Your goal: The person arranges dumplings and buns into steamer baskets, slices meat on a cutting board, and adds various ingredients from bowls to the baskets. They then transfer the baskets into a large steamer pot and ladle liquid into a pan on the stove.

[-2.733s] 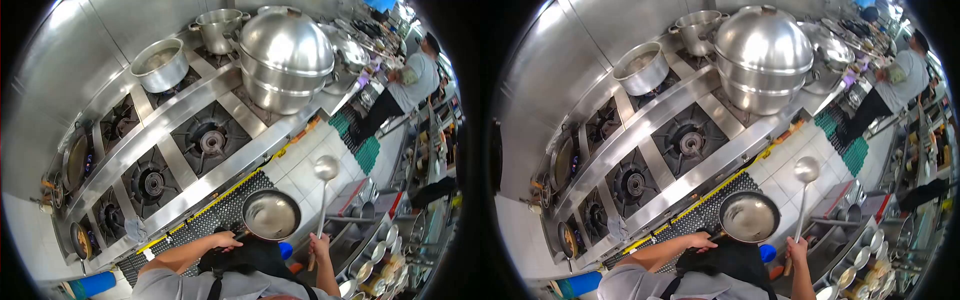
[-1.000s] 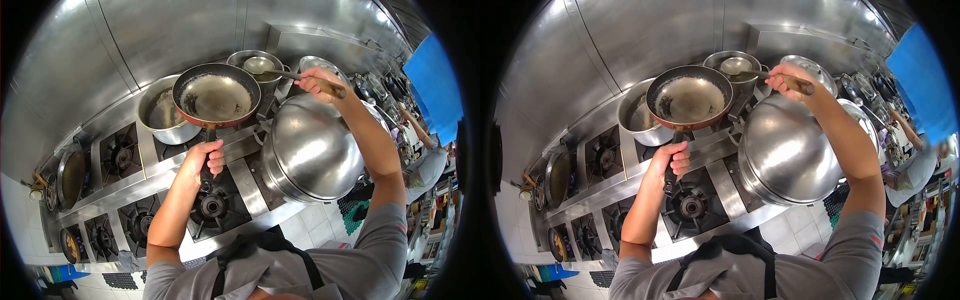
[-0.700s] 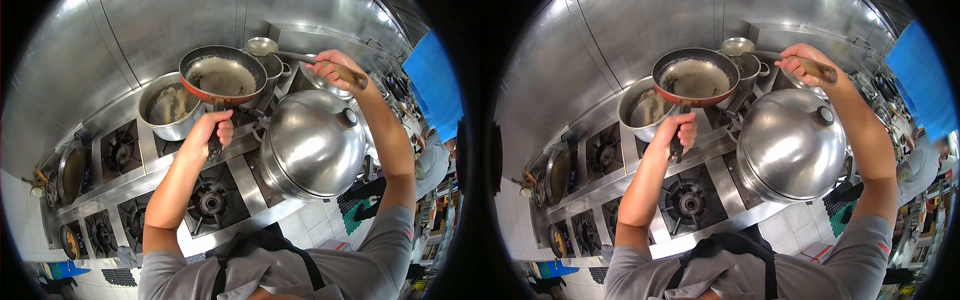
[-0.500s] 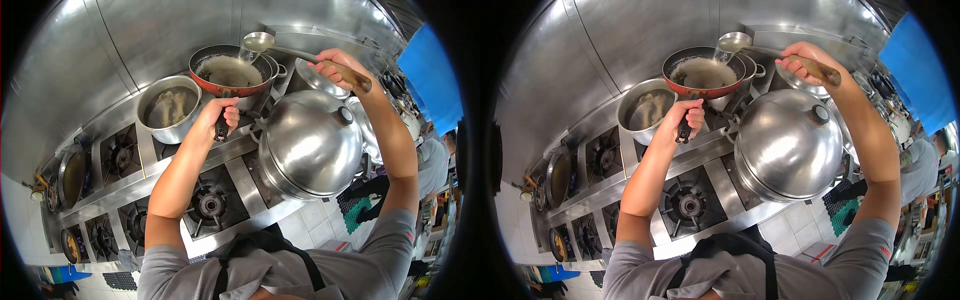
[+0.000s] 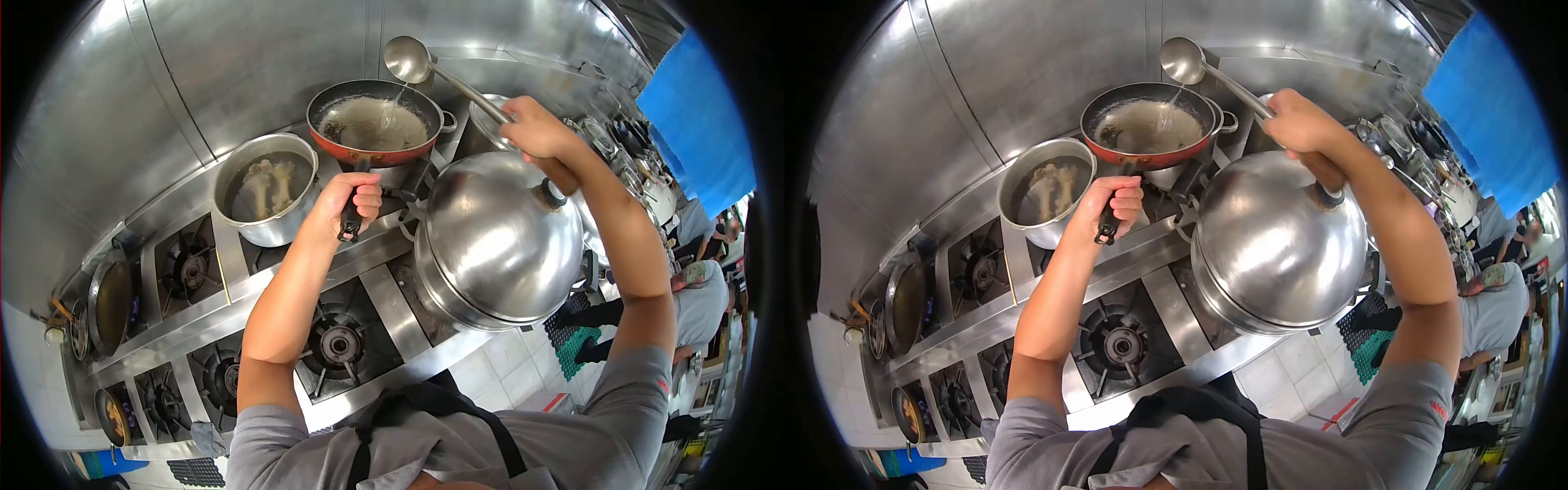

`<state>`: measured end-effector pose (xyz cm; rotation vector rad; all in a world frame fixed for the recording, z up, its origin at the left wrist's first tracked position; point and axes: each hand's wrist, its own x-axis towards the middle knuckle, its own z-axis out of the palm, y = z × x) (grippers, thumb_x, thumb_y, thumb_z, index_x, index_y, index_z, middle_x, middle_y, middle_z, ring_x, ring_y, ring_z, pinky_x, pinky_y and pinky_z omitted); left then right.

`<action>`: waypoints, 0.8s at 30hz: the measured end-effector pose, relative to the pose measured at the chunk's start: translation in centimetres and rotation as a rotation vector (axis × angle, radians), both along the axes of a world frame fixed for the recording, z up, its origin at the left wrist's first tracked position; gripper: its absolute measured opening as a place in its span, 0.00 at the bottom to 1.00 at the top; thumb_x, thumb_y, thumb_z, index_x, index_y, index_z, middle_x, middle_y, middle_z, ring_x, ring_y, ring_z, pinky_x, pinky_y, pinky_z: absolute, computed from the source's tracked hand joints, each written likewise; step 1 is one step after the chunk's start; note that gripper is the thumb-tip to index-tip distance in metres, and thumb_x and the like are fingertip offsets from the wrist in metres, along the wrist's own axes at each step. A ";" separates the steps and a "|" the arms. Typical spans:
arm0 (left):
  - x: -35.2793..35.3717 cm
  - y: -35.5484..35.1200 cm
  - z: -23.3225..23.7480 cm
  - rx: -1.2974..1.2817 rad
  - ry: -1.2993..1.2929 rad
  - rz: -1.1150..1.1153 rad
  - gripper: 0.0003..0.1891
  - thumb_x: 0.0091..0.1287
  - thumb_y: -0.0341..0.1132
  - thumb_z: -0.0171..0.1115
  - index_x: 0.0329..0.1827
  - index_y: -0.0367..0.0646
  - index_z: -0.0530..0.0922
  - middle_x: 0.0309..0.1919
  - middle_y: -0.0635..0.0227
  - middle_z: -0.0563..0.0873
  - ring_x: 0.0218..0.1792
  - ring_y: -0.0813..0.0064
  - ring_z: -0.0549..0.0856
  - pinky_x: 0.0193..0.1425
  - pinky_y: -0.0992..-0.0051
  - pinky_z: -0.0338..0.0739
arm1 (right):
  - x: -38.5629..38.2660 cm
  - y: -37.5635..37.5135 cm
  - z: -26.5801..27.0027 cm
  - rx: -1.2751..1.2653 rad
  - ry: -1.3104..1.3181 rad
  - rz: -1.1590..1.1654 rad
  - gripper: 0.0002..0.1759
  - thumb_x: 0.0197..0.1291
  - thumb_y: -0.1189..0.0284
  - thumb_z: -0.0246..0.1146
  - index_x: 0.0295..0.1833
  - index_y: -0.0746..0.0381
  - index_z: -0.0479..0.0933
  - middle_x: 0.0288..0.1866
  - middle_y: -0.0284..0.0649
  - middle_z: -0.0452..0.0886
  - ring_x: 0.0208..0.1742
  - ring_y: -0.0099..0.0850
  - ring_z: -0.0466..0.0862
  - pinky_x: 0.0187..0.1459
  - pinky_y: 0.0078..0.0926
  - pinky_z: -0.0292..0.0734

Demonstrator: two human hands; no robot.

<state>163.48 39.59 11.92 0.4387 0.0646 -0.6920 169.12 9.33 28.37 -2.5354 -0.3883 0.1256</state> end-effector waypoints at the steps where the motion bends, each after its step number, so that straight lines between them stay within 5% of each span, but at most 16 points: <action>1: -0.3 0.2 0.0 -0.001 0.001 -0.005 0.18 0.74 0.32 0.52 0.20 0.47 0.65 0.13 0.79 0.68 0.10 0.88 0.67 0.13 0.84 0.66 | 1.9 0.1 -1.0 -0.072 -0.058 0.028 0.08 0.54 0.75 0.58 0.31 0.71 0.72 0.18 0.39 0.73 0.13 0.30 0.75 0.13 0.34 0.69; 9: -3.3 3.0 0.5 0.075 0.025 0.039 0.18 0.74 0.33 0.51 0.21 0.47 0.66 0.13 0.79 0.68 0.10 0.86 0.67 0.13 0.83 0.67 | 7.2 4.8 -6.1 -0.457 -0.073 0.125 0.12 0.53 0.74 0.58 0.26 0.74 0.73 0.21 0.48 0.78 0.16 0.36 0.78 0.21 0.38 0.76; 12: -3.9 3.8 0.5 0.076 0.031 0.111 0.17 0.74 0.33 0.51 0.23 0.46 0.67 0.14 0.78 0.69 0.10 0.85 0.68 0.12 0.82 0.67 | 8.4 5.8 -6.0 -0.089 0.487 0.023 0.12 0.60 0.74 0.56 0.26 0.68 0.74 0.21 0.42 0.77 0.18 0.29 0.78 0.20 0.31 0.75; 13: -4.0 4.1 0.5 0.075 0.032 0.111 0.17 0.74 0.33 0.51 0.23 0.46 0.67 0.14 0.78 0.69 0.10 0.85 0.68 0.12 0.82 0.67 | 9.1 5.6 -6.0 -0.090 0.488 0.024 0.12 0.60 0.74 0.56 0.26 0.68 0.74 0.21 0.42 0.77 0.18 0.29 0.78 0.20 0.31 0.75; 15: -4.5 4.6 0.5 0.072 0.037 0.089 0.16 0.74 0.33 0.51 0.23 0.46 0.67 0.14 0.78 0.69 0.10 0.85 0.68 0.13 0.81 0.68 | 9.7 5.3 -6.2 0.499 0.918 -0.253 0.06 0.63 0.77 0.55 0.33 0.67 0.68 0.23 0.39 0.72 0.20 0.24 0.73 0.20 0.22 0.71; 19: -5.4 5.0 0.9 0.110 0.061 0.155 0.16 0.74 0.33 0.51 0.23 0.46 0.67 0.14 0.78 0.68 0.10 0.86 0.68 0.12 0.82 0.67 | 9.1 4.0 -6.4 0.889 1.034 -0.294 0.11 0.65 0.73 0.56 0.42 0.72 0.65 0.28 0.36 0.72 0.19 0.18 0.74 0.15 0.12 0.70; 24: -5.3 5.1 1.0 0.106 0.058 0.139 0.17 0.74 0.33 0.51 0.22 0.46 0.67 0.13 0.78 0.68 0.10 0.86 0.68 0.12 0.82 0.66 | 7.6 1.7 -4.3 1.072 1.080 -0.153 0.14 0.67 0.74 0.55 0.48 0.75 0.64 0.25 0.34 0.70 0.19 0.18 0.72 0.13 0.15 0.68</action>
